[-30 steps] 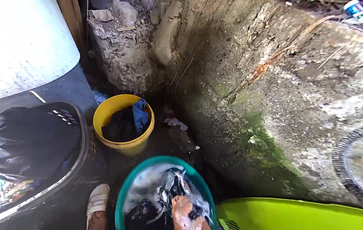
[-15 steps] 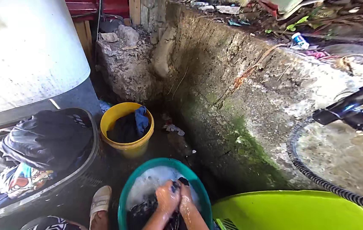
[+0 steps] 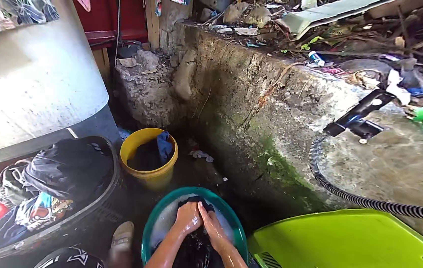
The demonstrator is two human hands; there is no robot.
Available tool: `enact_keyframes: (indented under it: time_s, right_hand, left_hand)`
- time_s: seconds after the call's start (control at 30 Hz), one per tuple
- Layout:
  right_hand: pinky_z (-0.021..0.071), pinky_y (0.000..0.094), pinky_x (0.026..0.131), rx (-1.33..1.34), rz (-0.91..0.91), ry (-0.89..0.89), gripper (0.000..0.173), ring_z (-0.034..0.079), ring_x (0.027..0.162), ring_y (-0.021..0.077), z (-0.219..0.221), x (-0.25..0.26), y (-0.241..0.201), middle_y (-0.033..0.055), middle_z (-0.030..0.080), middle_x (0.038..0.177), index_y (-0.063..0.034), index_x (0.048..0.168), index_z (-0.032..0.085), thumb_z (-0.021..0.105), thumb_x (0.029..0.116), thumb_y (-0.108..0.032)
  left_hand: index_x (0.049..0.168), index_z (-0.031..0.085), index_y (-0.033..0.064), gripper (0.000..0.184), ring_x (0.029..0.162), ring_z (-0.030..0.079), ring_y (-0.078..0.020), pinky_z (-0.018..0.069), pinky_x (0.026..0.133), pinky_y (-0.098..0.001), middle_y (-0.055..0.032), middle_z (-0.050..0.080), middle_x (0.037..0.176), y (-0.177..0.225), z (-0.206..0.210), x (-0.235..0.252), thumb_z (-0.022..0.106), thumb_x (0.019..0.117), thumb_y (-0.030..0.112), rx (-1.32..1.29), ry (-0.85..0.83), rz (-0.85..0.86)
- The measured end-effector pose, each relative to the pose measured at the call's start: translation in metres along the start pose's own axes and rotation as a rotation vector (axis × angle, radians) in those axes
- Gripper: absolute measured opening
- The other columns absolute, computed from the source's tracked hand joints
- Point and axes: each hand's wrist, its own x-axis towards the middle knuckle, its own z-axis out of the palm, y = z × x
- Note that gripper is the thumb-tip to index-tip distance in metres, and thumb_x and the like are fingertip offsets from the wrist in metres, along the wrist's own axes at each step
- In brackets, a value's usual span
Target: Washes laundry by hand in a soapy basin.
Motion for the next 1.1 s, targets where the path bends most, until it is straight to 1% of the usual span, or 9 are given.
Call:
enact_keyframes:
  time_s: [0.13, 0.23, 0.3, 0.43, 0.6, 0.77, 0.83, 0.93, 1.1]
  right_hand:
    - [0.0436, 0.0335, 0.112, -0.138, -0.526, 0.078, 0.068, 0.054, 0.131, 0.022, -0.011, -0.009, 0.013, 0.0272, 0.055, 0.139, 0.0129, 0.142, 0.044, 0.065, 0.0931, -0.03]
    - [0.0452, 0.0388, 0.113, -0.269, -0.439, 0.058, 0.077, 0.056, 0.131, 0.029, -0.008, 0.01, 0.049, 0.0293, 0.056, 0.139, 0.0138, 0.142, 0.045, 0.079, 0.0832, -0.023]
    - [0.0376, 0.0433, 0.119, -0.497, -0.296, -0.072, 0.068, 0.048, 0.14, 0.0361, -0.011, 0.025, 0.054, 0.0321, 0.046, 0.149, 0.0124, 0.144, 0.046, 0.072, 0.0925, -0.024]
    - [0.0402, 0.0548, 0.113, -0.777, 0.085, -0.353, 0.053, 0.054, 0.132, 0.042, -0.02, 0.039, 0.008, 0.0334, 0.055, 0.138, 0.0122, 0.137, 0.051, 0.047, 0.1096, -0.033]
    - [0.0412, 0.0387, 0.116, -0.039, 0.007, -0.166, 0.056, 0.05, 0.138, 0.0211, -0.037, 0.017, -0.051, 0.0192, 0.048, 0.151, 0.0016, 0.155, 0.032, 0.047, 0.1098, -0.028]
    - [0.0614, 0.03, 0.084, 0.51, -0.294, -0.131, 0.035, 0.072, 0.092, 0.0081, -0.055, -0.002, -0.087, -0.0003, 0.075, 0.097, -0.0098, 0.115, 0.06, 0.031, 0.1066, -0.026]
    - [0.0643, 0.0339, 0.078, 0.836, -0.383, 0.016, 0.055, 0.075, 0.09, 0.0104, -0.061, 0.007, -0.075, -0.0014, 0.077, 0.094, -0.0171, 0.107, 0.066, 0.019, 0.1092, -0.046]
    - [0.0585, 0.0405, 0.089, 0.886, -0.215, 0.284, 0.066, 0.067, 0.107, 0.0114, -0.057, 0.036, -0.009, -0.0018, 0.069, 0.115, -0.0212, 0.134, 0.053, 0.014, 0.1048, -0.066]
    - [0.0612, 0.0369, 0.082, 0.577, -0.008, 0.2, 0.026, 0.07, 0.093, 0.0138, -0.069, 0.034, 0.044, 0.0067, 0.07, 0.103, -0.0031, 0.127, 0.053, 0.041, 0.1067, -0.014]
  left_hand:
    - [0.079, 0.063, 0.0, 0.02, 0.07, 0.056, -0.0141, 0.0473, 0.07, -0.0375, -0.004, 0.057, 0.072, 0.031, -0.057, -0.007, 0.059, 0.0953, 0.012, -0.48, 0.194, 0.366]
    - [0.076, 0.064, 0.0083, 0.02, 0.066, 0.056, 0.0025, 0.0489, 0.067, -0.021, 0.01, 0.059, 0.067, 0.063, -0.095, -0.018, 0.055, 0.0938, 0.005, -0.832, 0.288, 0.49]
    - [0.077, 0.066, 0.0053, 0.021, 0.064, 0.055, -0.0014, 0.0463, 0.063, -0.0224, 0.0049, 0.059, 0.068, 0.064, -0.105, -0.006, 0.059, 0.0961, 0.008, -0.637, 0.354, 0.446]
    - [0.128, 0.065, -0.0008, 0.046, 0.12, 0.064, -0.0388, 0.0482, 0.104, -0.0597, -0.0241, 0.068, 0.123, 0.017, -0.087, 0.015, 0.056, 0.1053, 0.038, 0.035, 0.108, 0.007]
    - [0.118, 0.07, 0.0009, 0.055, 0.118, 0.063, -0.0447, 0.0481, 0.097, -0.0691, -0.0259, 0.068, 0.122, -0.052, -0.019, -0.002, 0.072, 0.0915, 0.049, 0.044, -0.092, -0.346]
    - [0.132, 0.066, 0.0086, 0.057, 0.128, 0.06, -0.0394, 0.0469, 0.103, -0.0632, -0.02, 0.066, 0.133, -0.084, 0.056, 0.02, 0.064, 0.0957, 0.053, 0.049, 0.016, -0.469]
    - [0.13, 0.069, 0.0098, 0.041, 0.12, 0.066, -0.0361, 0.0499, 0.101, -0.0595, -0.0189, 0.071, 0.124, -0.091, 0.064, 0.029, 0.064, 0.0986, 0.035, -0.14, 0.158, -0.328]
    - [0.092, 0.068, 0.0024, 0.008, 0.082, 0.063, -0.0121, 0.0544, 0.08, -0.0329, -0.0039, 0.066, 0.085, -0.086, 0.046, 0.033, 0.063, 0.0949, 0.006, -0.936, 0.423, 0.082]
    - [0.097, 0.066, 0.0114, 0.026, 0.095, 0.07, -0.0132, 0.0593, 0.082, -0.032, -0.0027, 0.073, 0.1, -0.105, -0.024, 0.016, 0.041, 0.0992, 0.016, -1.565, 0.64, 0.31]
